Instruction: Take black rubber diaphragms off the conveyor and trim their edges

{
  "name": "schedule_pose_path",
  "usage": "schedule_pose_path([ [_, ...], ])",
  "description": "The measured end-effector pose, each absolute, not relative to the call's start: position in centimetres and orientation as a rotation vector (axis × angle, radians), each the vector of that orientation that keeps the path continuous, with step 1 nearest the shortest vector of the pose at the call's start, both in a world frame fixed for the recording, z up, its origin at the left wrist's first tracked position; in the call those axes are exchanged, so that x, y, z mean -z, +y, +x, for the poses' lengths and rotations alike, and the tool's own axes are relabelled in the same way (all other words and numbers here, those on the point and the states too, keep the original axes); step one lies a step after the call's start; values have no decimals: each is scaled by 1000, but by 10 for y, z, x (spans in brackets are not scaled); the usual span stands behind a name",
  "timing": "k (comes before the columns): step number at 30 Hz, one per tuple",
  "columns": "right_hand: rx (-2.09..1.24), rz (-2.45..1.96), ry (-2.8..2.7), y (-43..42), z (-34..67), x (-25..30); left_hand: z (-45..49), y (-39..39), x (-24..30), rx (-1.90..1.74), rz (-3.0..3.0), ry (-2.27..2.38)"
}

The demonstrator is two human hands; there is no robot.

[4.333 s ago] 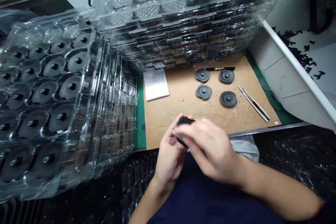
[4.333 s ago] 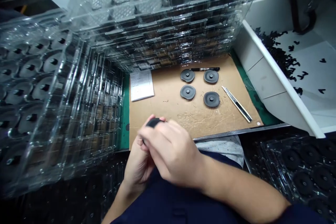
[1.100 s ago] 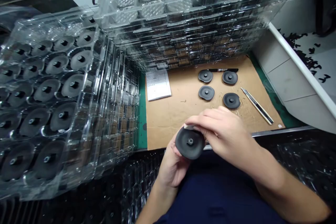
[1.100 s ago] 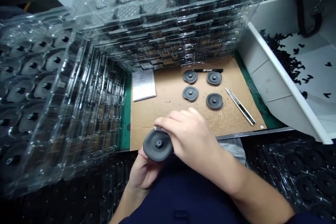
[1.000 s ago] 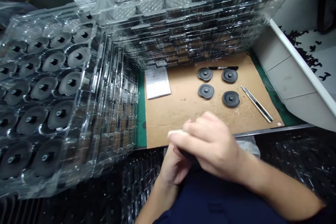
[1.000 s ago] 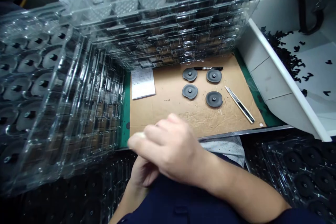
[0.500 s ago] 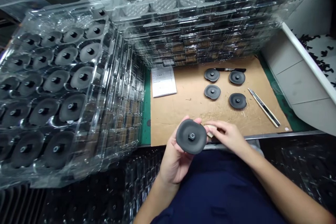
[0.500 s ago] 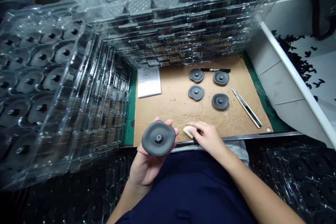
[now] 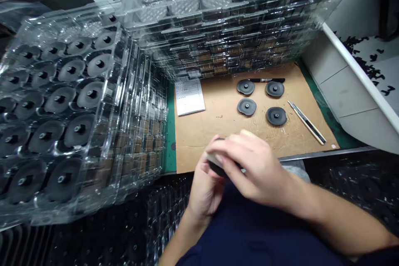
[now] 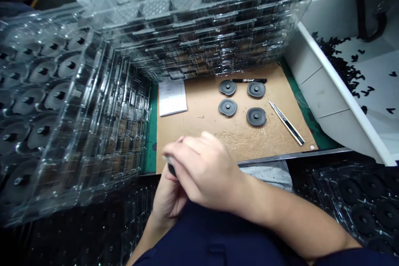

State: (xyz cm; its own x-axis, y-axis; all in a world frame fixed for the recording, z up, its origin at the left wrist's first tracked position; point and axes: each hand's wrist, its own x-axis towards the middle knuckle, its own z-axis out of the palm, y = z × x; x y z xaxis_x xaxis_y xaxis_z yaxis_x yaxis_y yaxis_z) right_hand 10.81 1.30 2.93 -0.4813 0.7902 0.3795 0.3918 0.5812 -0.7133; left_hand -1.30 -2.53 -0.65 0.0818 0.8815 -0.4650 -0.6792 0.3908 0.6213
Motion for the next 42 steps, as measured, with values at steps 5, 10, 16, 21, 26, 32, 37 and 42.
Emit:
schedule_pose_path([
  [5,-676,-811,-2112,4,122,-21,-16,-20,2,-1171,286,840],
  [10,-579,-1124,-2112,3,143,-18,-23,-20,11,-1103,251,831],
  [16,-691,-776,-2190,40,138,-17,-26,-25,12,-985,204,716],
  [21,-956,-1397,-1870,34,151,32,-34,-30,10,-918,125,571],
  [26,-1168,-1411,-2008,6,162,78,-35,-32,15,-938,70,527],
  [32,-953,-1467,-1882,20,164,17,-32,-25,13,-879,137,478],
  [37,-696,-871,-2208,24,144,-39,-22,-19,6,-922,279,649],
  [42,-607,-1051,-2441,30,136,-37,-17,-25,16,-966,250,784],
])
